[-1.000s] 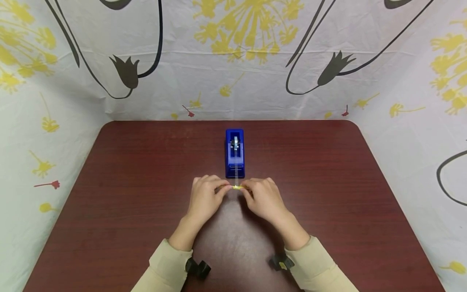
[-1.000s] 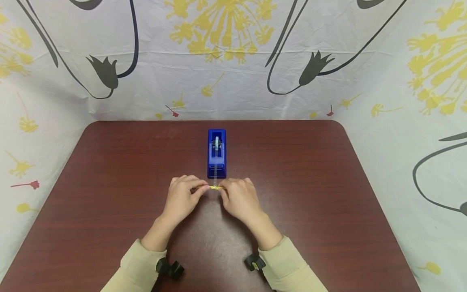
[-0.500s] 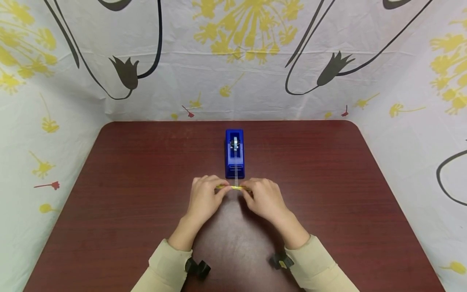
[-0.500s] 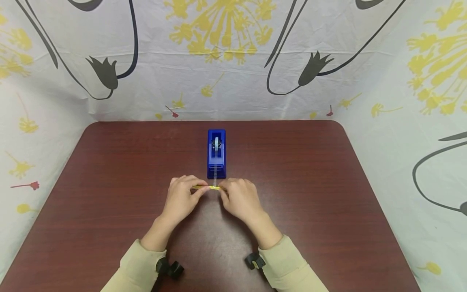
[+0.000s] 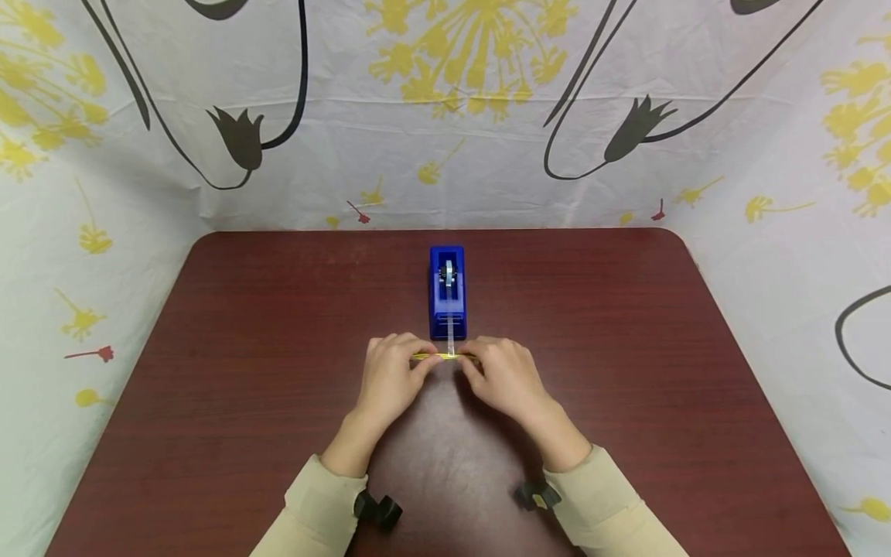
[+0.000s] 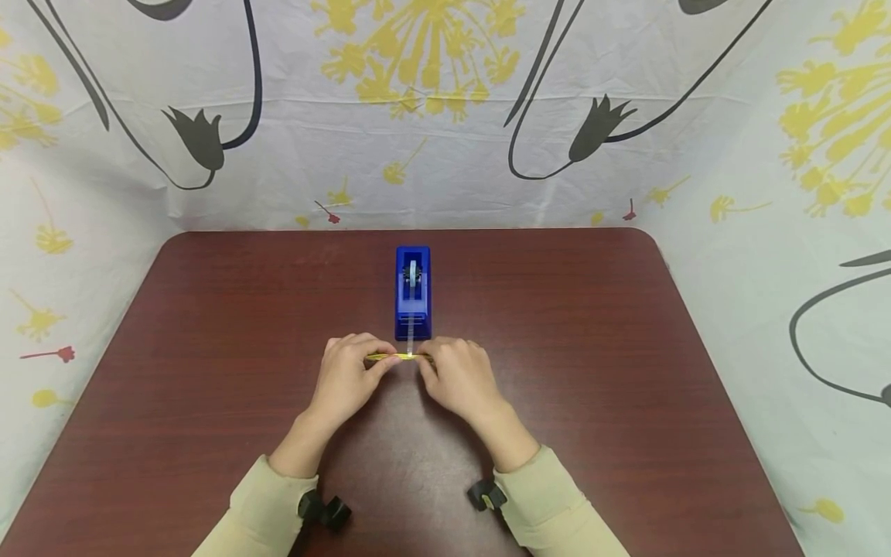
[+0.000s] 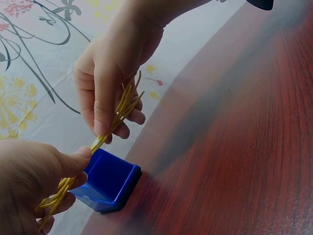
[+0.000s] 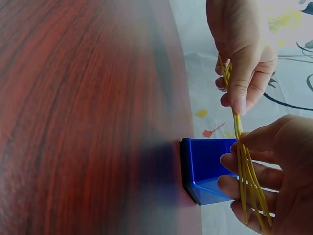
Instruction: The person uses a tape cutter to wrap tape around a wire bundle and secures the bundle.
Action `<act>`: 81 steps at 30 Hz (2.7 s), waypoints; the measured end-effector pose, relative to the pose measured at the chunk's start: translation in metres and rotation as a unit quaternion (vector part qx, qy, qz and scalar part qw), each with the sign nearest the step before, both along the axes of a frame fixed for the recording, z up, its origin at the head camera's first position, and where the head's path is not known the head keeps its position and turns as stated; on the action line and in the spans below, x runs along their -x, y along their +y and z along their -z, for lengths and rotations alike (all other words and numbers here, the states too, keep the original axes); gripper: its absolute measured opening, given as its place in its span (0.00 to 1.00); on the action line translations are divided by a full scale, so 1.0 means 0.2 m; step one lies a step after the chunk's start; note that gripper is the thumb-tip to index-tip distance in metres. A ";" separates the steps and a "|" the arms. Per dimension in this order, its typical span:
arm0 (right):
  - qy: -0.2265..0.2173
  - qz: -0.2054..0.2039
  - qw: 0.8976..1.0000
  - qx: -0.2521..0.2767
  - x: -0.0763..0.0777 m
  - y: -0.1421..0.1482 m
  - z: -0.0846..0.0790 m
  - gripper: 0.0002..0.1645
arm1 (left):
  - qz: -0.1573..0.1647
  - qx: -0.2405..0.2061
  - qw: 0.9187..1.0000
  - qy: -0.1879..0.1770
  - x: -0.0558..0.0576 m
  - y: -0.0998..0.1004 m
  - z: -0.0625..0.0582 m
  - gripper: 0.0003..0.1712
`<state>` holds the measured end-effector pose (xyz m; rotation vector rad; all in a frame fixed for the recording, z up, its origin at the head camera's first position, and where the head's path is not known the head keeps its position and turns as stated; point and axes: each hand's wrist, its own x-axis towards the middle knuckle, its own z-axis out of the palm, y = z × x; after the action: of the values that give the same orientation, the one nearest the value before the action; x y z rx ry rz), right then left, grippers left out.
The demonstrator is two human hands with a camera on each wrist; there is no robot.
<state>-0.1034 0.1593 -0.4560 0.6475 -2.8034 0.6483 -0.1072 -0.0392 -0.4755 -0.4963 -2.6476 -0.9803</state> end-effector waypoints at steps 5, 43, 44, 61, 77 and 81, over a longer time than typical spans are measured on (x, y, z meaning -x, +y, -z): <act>-0.005 0.002 1.000 -0.002 0.01 0.00 0.00 0.05 | 0.001 0.001 1.000 -0.003 0.00 0.00 0.00 0.06; -0.028 -0.003 1.000 0.007 0.02 0.01 0.01 0.07 | -0.006 0.050 0.998 -0.043 0.01 0.01 -0.02 0.12; -0.028 -0.003 1.000 0.008 0.02 0.01 0.01 0.07 | -0.007 0.049 0.998 -0.045 0.01 0.01 -0.02 0.12; -0.029 0.004 0.999 0.025 0.03 0.01 0.01 0.04 | -0.011 0.035 0.998 -0.041 0.02 0.01 -0.01 0.08; -0.042 0.004 0.998 0.037 0.04 0.01 0.02 0.06 | -0.011 0.030 0.999 -0.042 0.02 0.01 0.00 0.07; -0.049 -0.003 0.998 0.031 0.05 0.02 0.02 0.06 | -0.010 0.030 0.999 -0.041 0.02 0.01 0.00 0.06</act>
<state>-0.1128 0.1624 -0.4592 0.6290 -2.8583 0.7864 -0.1118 -0.0371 -0.4754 -0.4519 -2.7562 -0.9366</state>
